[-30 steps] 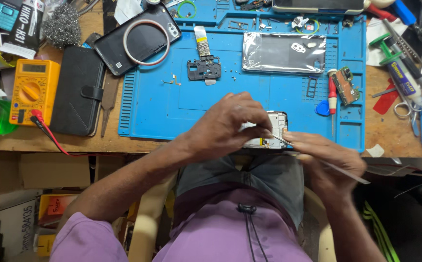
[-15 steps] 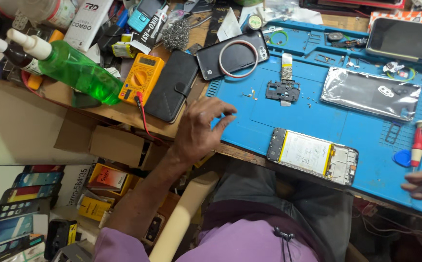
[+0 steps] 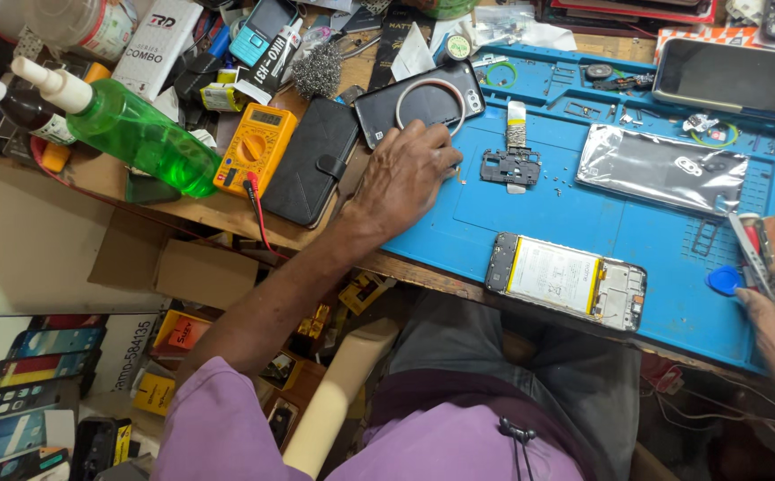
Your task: The person disassembles a smartphone on a cluttered workbench, using a screwdriver and tweezers to remove internal components including the motherboard and battery. They then apply adhesive from a tube to the phone's frame and continue handling small parts.
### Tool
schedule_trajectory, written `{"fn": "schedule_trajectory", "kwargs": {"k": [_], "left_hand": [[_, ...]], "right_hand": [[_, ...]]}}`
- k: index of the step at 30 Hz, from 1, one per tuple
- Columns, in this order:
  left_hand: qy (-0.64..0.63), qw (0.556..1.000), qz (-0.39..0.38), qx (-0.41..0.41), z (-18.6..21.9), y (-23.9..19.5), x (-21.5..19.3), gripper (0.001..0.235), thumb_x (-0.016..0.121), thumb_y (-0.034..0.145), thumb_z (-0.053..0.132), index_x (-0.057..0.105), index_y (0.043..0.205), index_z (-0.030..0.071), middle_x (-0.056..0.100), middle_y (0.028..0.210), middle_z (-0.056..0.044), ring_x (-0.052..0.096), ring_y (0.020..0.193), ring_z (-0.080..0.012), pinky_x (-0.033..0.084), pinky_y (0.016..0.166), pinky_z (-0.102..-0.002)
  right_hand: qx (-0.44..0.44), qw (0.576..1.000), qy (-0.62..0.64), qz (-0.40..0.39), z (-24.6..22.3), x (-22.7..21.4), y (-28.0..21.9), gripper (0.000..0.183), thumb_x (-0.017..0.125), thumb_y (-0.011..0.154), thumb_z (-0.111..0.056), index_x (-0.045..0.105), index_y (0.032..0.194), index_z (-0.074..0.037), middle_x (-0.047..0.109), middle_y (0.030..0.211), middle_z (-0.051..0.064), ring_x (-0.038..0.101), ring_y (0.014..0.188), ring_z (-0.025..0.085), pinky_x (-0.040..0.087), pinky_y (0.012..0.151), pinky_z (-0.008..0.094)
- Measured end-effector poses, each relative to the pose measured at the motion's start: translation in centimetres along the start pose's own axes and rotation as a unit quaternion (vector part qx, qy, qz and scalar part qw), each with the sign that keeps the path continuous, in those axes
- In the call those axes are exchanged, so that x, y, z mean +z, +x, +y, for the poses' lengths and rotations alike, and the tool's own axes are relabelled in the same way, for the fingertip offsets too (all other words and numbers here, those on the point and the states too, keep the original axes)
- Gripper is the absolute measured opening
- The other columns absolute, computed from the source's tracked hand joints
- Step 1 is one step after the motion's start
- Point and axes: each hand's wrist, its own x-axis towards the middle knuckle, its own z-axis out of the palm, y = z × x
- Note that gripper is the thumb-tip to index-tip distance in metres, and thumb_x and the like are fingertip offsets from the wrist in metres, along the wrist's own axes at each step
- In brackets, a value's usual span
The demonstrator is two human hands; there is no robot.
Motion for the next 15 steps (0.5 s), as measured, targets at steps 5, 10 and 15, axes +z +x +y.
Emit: {"fn": "schedule_trajectory", "kwargs": {"k": [5, 10, 15], "left_hand": [[-0.004, 1.0, -0.021, -0.006, 0.0, 1.0, 0.5, 0.006, 0.069, 0.092, 0.01, 0.075, 0.091, 0.009, 0.06, 0.09, -0.003, 0.058, 0.089, -0.0214, 0.047, 0.08, -0.041], [-0.049, 0.998, -0.01, 0.031, -0.2, 1.8, -0.1, 0.008, 0.074, 0.085, 0.011, 0.068, 0.088, 0.007, 0.059, 0.091, -0.007, 0.059, 0.092, -0.026, 0.046, 0.08, -0.044], [-0.135, 0.985, 0.087, 0.065, 2.6, 1.0, -1.6, 0.013, 0.076, 0.092, 0.011, 0.064, 0.098, 0.008, 0.06, 0.096, -0.006, 0.059, 0.093, -0.0255, 0.048, 0.082, -0.041]], "right_hand": [[0.003, 0.999, -0.004, 0.034, -4.3, -1.7, -1.0, 0.045, 0.073, 0.105, -0.015, 0.06, 0.145, 0.003, 0.067, 0.094, 0.02, 0.07, 0.076, 0.031, 0.058, 0.063, 0.04], [-0.027, 0.998, 0.013, 0.062, -12.6, -4.3, -4.9, 0.042, 0.075, 0.104, -0.014, 0.063, 0.142, 0.002, 0.068, 0.105, 0.023, 0.069, 0.085, 0.03, 0.058, 0.072, 0.04], [-0.147, 0.985, 0.046, 0.079, -20.9, -6.0, -7.4, 0.034, 0.079, 0.1, -0.009, 0.071, 0.131, 0.002, 0.072, 0.114, 0.021, 0.07, 0.096, 0.026, 0.058, 0.087, 0.037]]}}
